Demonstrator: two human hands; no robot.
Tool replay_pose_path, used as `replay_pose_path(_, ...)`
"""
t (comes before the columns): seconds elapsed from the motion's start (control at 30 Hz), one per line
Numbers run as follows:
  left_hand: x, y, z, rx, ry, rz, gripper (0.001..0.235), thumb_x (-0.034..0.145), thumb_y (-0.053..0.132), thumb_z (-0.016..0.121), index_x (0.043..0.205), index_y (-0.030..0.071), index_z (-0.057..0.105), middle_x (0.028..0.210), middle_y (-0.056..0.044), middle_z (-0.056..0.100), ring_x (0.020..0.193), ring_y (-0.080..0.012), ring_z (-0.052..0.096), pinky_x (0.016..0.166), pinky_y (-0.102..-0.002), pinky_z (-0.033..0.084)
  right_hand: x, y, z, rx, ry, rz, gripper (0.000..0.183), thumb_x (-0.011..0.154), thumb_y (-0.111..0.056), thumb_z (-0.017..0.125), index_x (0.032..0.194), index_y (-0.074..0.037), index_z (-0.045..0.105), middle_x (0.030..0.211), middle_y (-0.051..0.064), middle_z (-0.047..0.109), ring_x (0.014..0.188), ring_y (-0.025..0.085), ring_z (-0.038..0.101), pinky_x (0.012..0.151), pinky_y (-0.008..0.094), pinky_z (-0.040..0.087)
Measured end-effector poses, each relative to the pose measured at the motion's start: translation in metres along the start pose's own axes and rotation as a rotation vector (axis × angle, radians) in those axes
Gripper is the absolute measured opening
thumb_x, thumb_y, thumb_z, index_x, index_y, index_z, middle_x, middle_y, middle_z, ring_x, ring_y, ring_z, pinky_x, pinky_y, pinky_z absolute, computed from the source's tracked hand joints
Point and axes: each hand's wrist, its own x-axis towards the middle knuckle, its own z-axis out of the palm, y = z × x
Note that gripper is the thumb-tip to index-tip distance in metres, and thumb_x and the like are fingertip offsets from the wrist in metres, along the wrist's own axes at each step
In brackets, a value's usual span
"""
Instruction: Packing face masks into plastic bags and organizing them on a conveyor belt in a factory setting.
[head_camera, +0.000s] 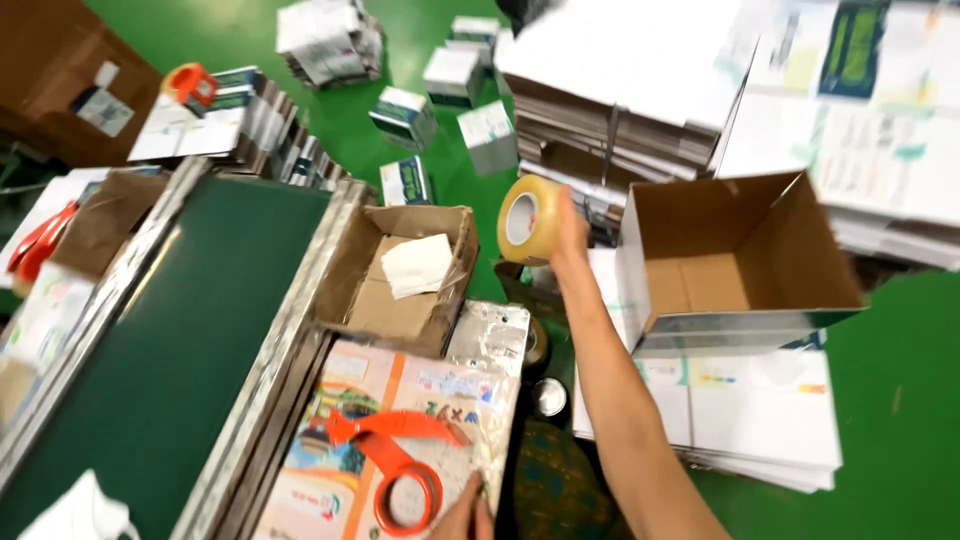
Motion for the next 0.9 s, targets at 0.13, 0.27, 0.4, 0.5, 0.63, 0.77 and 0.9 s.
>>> replay_pose_path(0.13,-0.005,0.185,-0.053,0.036,0.717,0.472,0.036,0.085,0.004,0.070,0.121,0.007,0.073,0.080,-0.010,0.076,0.061,-0.0171,0.075,0.058,-0.028,0.058,-0.094,-0.064,-0.006,0.275,-0.283,-0.251,0.048,0.097,-0.053,0.064,0.117,-0.009,0.065,0.081,0.003,0.070,0.071,0.018,0.066,0.066,0.037,0.056)
replay_pose_path(0.27,-0.024,0.215,-0.072,0.079,0.811,0.561,0.034,0.082,0.003,0.073,0.116,0.004,0.075,0.070,-0.008,0.067,0.054,-0.0198,0.065,0.054,-0.031,0.053,-0.192,-0.111,-0.015,0.321,-0.503,-0.227,0.051,0.098,-0.057,0.062,0.116,-0.010,0.064,0.075,0.002,0.064,0.067,0.017,0.062,0.066,0.039,0.054)
replay_pose_path(0.4,-0.059,0.273,-0.110,-0.012,0.897,0.492,0.030,0.081,0.000,0.074,0.111,0.003,0.075,0.066,-0.009,0.062,0.051,-0.0203,0.056,0.049,-0.033,0.045,-0.270,-0.124,-0.022,0.510,-0.856,0.041,0.064,0.103,-0.062,0.055,0.118,-0.001,0.066,0.067,0.002,0.057,0.062,0.016,0.056,0.070,0.035,0.048)
replay_pose_path(0.5,-0.084,0.300,-0.143,-0.139,1.003,0.534,0.021,0.089,0.001,0.067,0.110,0.001,0.070,0.075,-0.008,0.063,0.061,-0.0171,0.058,0.058,-0.031,0.047,-0.298,-0.108,-0.032,0.442,-1.043,0.016,0.066,0.106,-0.062,0.055,0.114,0.002,0.068,0.070,0.006,0.060,0.066,0.019,0.056,0.078,0.035,0.046)
replay_pose_path(0.63,-0.099,0.295,-0.187,-0.766,0.753,0.356,0.045,0.108,0.034,0.044,0.125,-0.002,0.064,0.080,-0.006,0.065,0.065,-0.0135,0.060,0.057,-0.028,0.050,-0.361,-0.119,-0.020,-0.264,-1.291,-0.656,0.055,0.094,-0.052,0.076,0.105,0.002,0.069,0.088,0.012,0.069,0.082,0.025,0.064,0.087,0.039,0.051)
replay_pose_path(0.77,-0.102,0.266,-0.211,-0.979,0.564,0.206,0.064,0.104,0.052,0.033,0.137,0.001,0.054,0.093,-0.007,0.066,0.075,-0.0143,0.066,0.063,-0.030,0.058,-0.436,-0.121,0.021,-0.921,-1.695,-1.349,0.061,0.069,-0.038,0.092,0.113,-0.004,0.067,0.101,0.009,0.069,0.101,0.029,0.065,0.100,0.040,0.046)
replay_pose_path(0.9,-0.115,0.246,-0.197,-1.081,0.292,0.124,0.075,0.100,0.059,0.034,0.146,0.002,0.051,0.115,-0.008,0.069,0.094,-0.0148,0.070,0.074,-0.032,0.062,-0.447,-0.091,0.024,-1.215,-2.015,-1.637,0.045,0.082,-0.013,0.070,0.126,-0.005,0.063,0.106,0.007,0.067,0.108,0.023,0.065,0.118,0.050,0.033)
